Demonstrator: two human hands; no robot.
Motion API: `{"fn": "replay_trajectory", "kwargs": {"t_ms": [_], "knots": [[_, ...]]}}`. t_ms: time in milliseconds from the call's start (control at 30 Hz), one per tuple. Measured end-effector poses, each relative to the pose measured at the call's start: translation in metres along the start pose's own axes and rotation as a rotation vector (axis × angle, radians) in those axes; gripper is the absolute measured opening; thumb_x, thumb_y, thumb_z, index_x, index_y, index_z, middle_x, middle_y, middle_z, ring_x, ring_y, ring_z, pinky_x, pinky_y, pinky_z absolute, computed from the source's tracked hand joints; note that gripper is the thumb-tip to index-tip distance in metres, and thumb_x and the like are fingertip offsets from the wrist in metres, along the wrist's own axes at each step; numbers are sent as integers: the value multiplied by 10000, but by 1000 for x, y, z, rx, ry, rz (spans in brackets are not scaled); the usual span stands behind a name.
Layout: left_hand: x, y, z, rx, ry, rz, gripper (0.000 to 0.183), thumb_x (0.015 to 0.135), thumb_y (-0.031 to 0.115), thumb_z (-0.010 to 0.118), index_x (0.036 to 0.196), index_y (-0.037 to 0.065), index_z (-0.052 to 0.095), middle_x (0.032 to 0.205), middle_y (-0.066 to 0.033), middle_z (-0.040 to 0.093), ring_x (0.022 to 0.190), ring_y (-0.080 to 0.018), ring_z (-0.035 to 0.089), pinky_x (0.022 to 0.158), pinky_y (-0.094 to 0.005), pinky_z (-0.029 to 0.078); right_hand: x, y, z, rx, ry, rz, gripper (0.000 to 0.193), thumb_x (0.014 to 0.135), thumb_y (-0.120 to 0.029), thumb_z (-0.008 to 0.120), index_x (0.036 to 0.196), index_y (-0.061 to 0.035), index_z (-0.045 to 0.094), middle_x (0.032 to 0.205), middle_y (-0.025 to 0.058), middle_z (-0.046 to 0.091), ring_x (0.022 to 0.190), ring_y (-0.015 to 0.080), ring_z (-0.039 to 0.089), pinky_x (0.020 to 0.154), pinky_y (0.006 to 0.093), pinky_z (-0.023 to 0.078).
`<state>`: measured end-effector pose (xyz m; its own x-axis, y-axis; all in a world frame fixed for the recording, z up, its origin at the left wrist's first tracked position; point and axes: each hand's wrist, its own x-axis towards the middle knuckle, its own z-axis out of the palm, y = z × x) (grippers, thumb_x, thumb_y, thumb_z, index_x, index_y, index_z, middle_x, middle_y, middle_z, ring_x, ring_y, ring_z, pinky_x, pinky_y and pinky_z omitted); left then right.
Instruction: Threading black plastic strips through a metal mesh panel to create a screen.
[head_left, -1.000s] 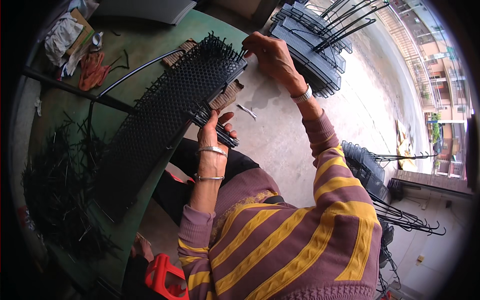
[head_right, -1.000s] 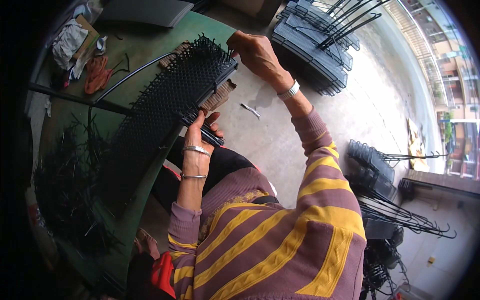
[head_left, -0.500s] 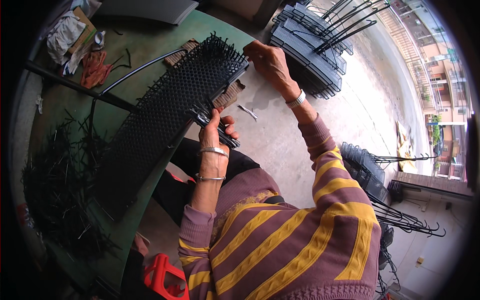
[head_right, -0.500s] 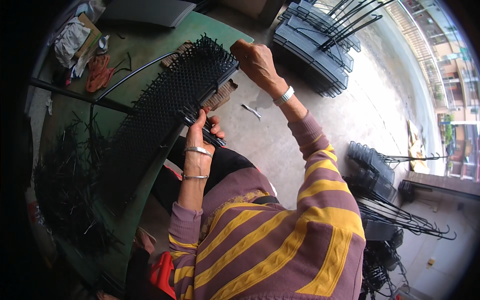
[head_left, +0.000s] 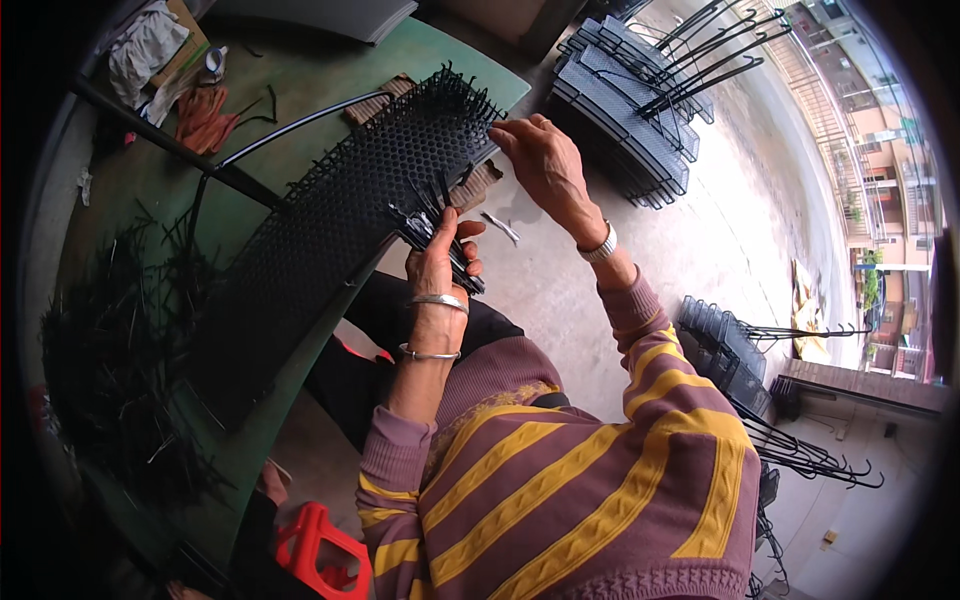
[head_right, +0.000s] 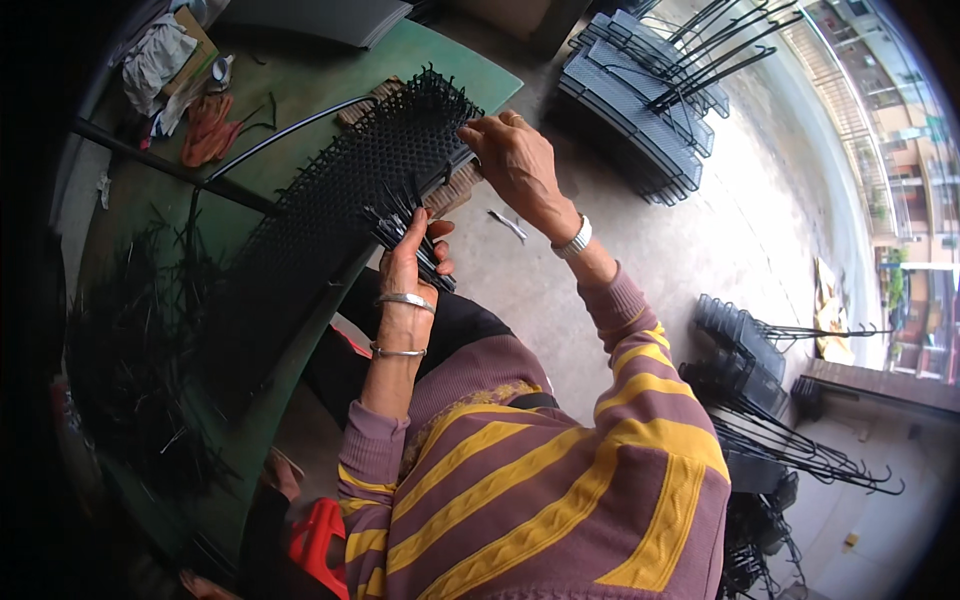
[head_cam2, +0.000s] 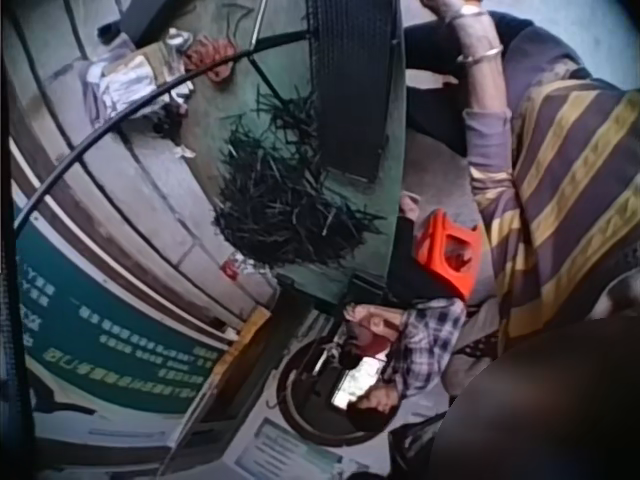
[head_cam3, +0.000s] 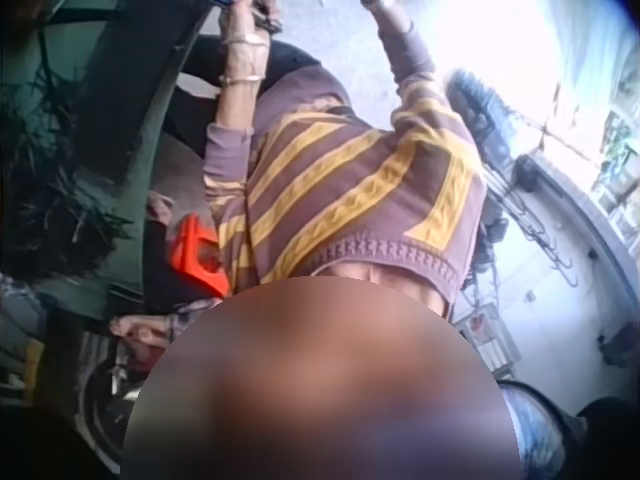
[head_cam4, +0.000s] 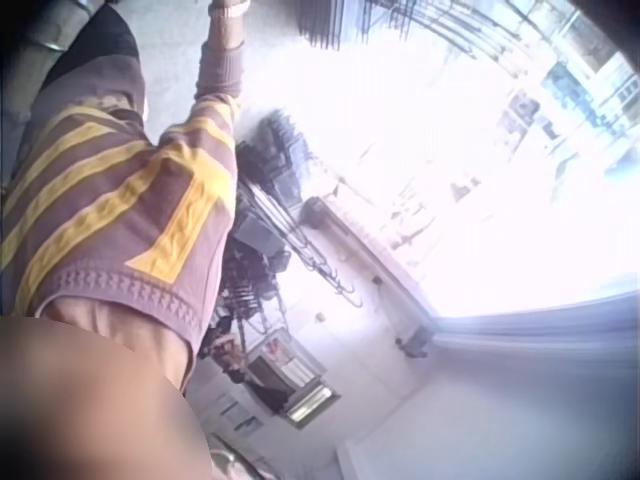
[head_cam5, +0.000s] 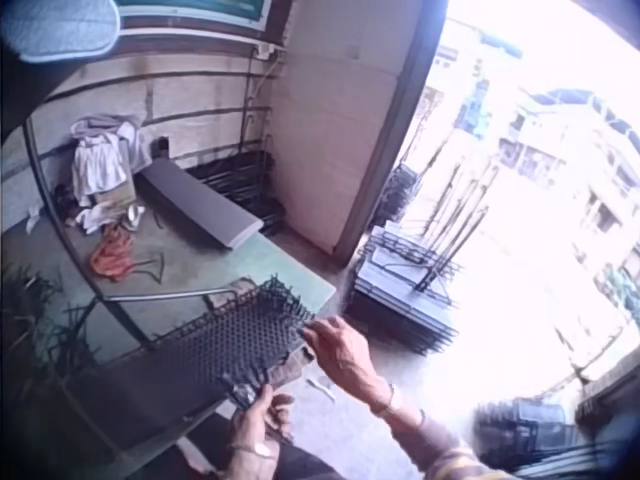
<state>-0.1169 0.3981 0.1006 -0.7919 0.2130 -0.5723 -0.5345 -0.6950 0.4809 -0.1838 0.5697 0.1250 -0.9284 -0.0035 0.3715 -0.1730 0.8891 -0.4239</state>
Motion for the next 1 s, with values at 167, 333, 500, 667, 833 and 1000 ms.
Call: {"fn": "replay_trajectory", "kwargs": {"t_ms": [167, 333, 500, 667, 833, 1000], "knots": [[-5, 1, 6, 64, 36, 14, 272, 867, 282, 729, 1006, 53, 679, 829, -94, 708, 597, -67, 497, 449, -201, 357, -4, -24, -5, 737, -557, 165, 287, 949, -240, 633, 1078, 16, 658, 864, 37, 659, 772, 99, 601, 699, 258, 501], [-4, 2, 2, 99, 70, -3, 297, 857, 284, 739, 1011, 38, 679, 868, -100, 722, 612, -53, 518, 436, -173, 347, 3, -23, -7, 923, -660, 178, 246, 936, -215, 641, 991, 25, 636, 832, 34, 641, 775, 88, 603, 692, 249, 506], [-7, 7, 3, 150, 81, 27, 284, 870, 282, 717, 1002, 33, 677, 884, -98, 730, 626, -43, 541, 434, -158, 353, 7, -26, -6, 981, -666, 177, 197, 941, -171, 628, 979, 22, 640, 800, 27, 627, 737, 94, 608, 681, 245, 503], [-7, 10, 5, 148, 67, 49, 289, 885, 308, 686, 1030, 59, 673, 890, -67, 734, 639, -48, 568, 447, -175, 367, 14, -29, -7, 977, -692, 200, 204, 931, -171, 637, 978, 27, 646, 794, 26, 633, 733, 104, 631, 667, 235, 504], [-6, 12, 5, 178, 83, 64, 285, 882, 309, 681, 1034, 68, 674, 910, -58, 734, 689, -57, 606, 463, -176, 385, 19, -30, -2, 906, -658, 153, 208, 934, -168, 629, 972, 36, 643, 780, 19, 629, 733, 105, 635, 670, 226, 506], [-1, 11, -1, 206, 71, 47, 306, 886, 332, 679, 1065, 84, 664, 951, -61, 733, 725, -89, 638, 480, -187, 411, 24, -28, -4, 978, -657, 100, 192, 915, -146, 642, 958, 41, 628, 791, 47, 660, 736, 115, 652, 669, 243, 522]]}}
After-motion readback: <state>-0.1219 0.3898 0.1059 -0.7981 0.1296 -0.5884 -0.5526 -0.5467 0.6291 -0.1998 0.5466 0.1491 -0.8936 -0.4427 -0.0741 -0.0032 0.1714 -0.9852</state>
